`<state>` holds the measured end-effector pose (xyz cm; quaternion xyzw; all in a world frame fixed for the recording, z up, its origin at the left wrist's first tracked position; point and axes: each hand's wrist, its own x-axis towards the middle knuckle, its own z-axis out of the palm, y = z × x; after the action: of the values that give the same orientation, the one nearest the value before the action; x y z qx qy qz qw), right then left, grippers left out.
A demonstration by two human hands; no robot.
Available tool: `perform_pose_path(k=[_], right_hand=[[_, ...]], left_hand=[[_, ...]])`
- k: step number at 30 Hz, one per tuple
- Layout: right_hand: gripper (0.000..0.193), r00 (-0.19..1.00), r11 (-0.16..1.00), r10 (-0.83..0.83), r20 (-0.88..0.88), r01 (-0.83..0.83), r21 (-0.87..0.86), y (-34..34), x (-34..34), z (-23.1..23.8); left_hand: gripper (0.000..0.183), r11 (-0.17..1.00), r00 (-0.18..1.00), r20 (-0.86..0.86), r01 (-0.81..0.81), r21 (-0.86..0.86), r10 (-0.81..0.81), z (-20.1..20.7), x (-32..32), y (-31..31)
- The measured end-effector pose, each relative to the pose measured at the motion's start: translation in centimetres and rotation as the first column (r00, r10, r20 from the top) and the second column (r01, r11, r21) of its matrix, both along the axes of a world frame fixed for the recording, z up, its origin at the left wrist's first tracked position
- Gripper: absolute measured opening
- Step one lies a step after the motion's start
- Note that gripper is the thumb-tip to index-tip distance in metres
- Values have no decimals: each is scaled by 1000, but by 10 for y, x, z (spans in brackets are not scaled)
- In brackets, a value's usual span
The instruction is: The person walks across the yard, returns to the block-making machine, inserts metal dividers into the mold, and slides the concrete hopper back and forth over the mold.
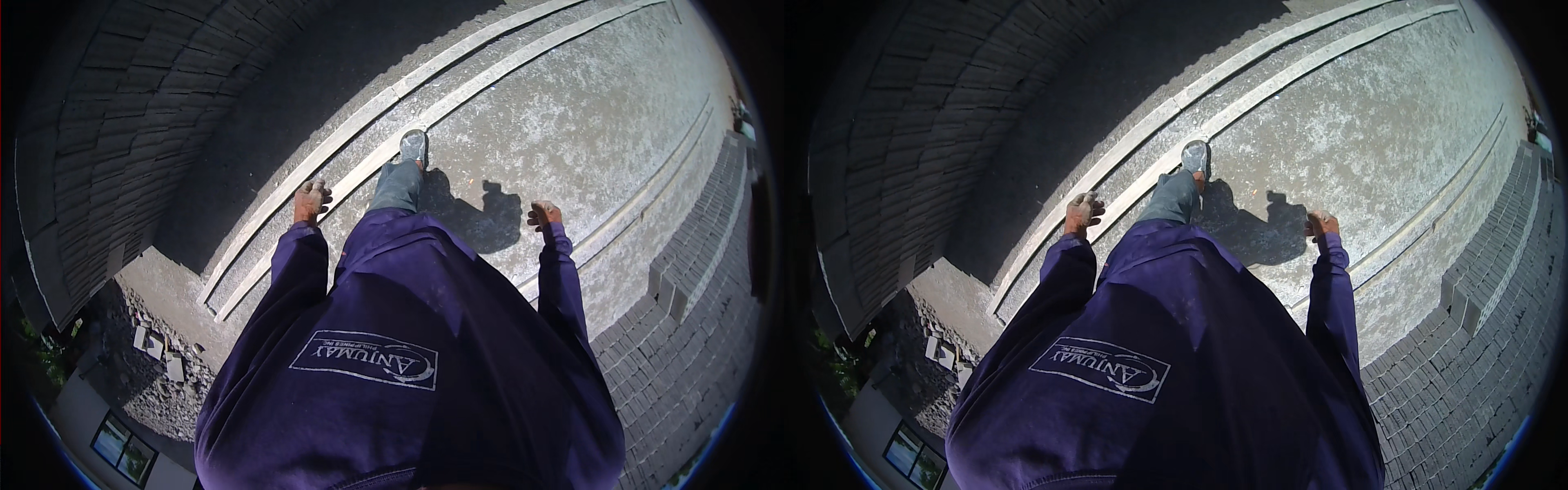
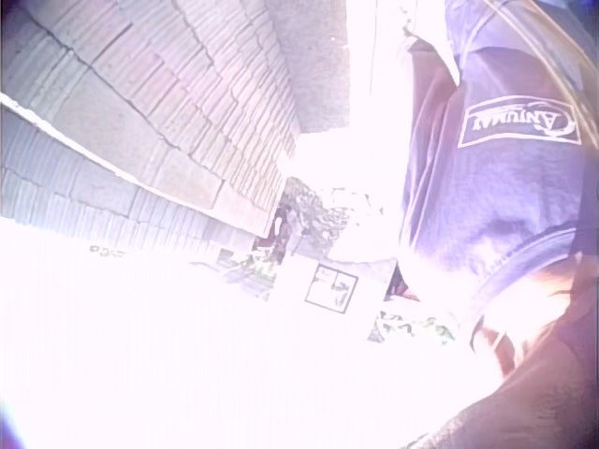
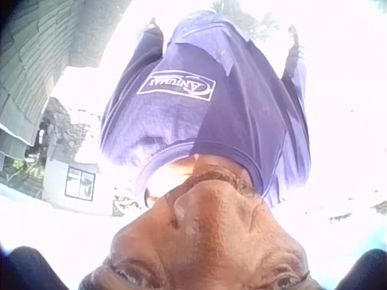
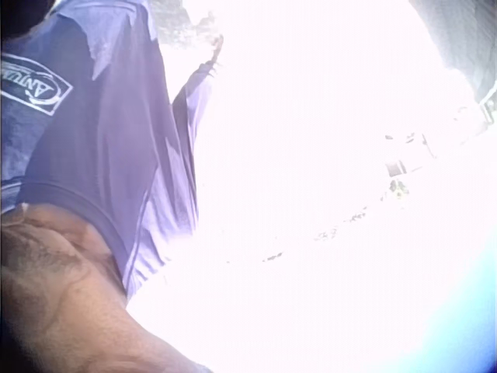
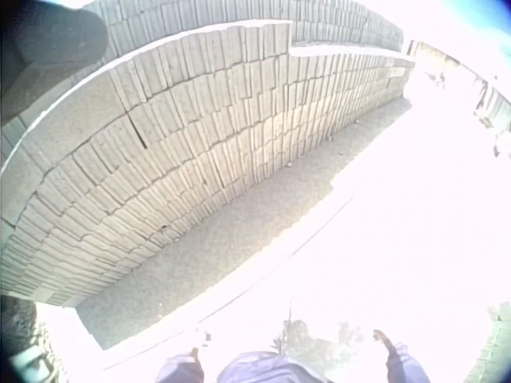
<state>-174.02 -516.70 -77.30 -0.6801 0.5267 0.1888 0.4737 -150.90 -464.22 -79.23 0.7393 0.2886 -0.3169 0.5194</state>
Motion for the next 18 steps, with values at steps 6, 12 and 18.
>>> perform_pose_path(k=[6,12,18], right_hand=[[33,984,983,-112,-138,130,129,-34,-25,-1],[30,969,961,-22,-248,89,262,-54,-45,-14],[26,424,413,884,-197,-906,-95,-161,-167,-127]], left_hand=[[28,992,992,-34,119,-37,-120,30,46,-116],[24,994,995,48,94,-60,-91,52,58,-214],[24,991,984,162,94,-97,-77,67,100,-349]])
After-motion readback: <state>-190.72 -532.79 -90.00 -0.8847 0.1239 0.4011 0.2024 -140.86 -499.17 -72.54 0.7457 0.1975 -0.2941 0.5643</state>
